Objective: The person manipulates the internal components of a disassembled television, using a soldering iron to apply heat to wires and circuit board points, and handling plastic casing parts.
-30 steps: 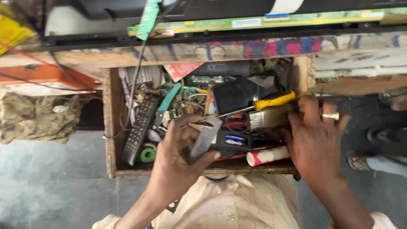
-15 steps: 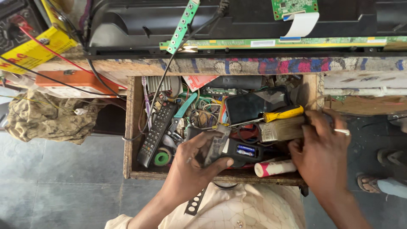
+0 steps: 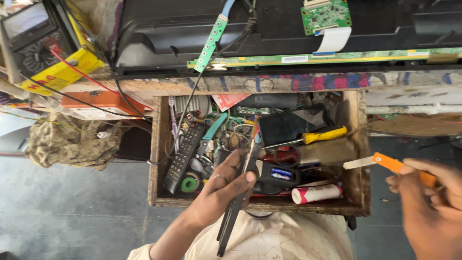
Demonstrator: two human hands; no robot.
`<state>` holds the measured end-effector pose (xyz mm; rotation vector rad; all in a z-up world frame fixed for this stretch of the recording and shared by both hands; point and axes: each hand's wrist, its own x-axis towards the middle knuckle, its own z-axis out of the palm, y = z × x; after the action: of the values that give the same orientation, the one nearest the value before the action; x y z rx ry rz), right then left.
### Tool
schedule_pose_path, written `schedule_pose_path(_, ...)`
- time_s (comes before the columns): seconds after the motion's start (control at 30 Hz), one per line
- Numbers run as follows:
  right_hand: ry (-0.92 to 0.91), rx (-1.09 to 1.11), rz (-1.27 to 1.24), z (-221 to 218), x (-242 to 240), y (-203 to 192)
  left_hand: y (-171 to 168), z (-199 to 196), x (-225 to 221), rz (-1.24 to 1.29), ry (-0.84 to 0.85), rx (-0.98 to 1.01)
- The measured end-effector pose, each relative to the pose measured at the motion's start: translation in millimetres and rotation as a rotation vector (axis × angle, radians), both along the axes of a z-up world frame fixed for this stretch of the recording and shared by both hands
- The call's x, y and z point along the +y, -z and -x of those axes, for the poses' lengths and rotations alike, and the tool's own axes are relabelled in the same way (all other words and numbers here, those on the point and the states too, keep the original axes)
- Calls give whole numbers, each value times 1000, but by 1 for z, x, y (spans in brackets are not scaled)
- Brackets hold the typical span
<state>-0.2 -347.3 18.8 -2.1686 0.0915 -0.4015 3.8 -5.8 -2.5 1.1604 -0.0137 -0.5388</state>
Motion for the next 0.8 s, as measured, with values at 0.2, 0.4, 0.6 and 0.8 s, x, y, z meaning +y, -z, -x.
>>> schedule_pose_path(0.2,-118,136,-642,21,24,18,2,1,-35,-46,-23,-43)
schedule_pose_path(0.4,-287,270,-628,27,74,35,0,0,-53,3,-187,-64)
schedule_pose_path(0.6,-501,937,-526,29,76,26,3,-4,-45,10,-207,-47)
schedule_pose_path(0.8,-397,582,-589,28,42,41,-4,3,-43,-355,-87,-171)
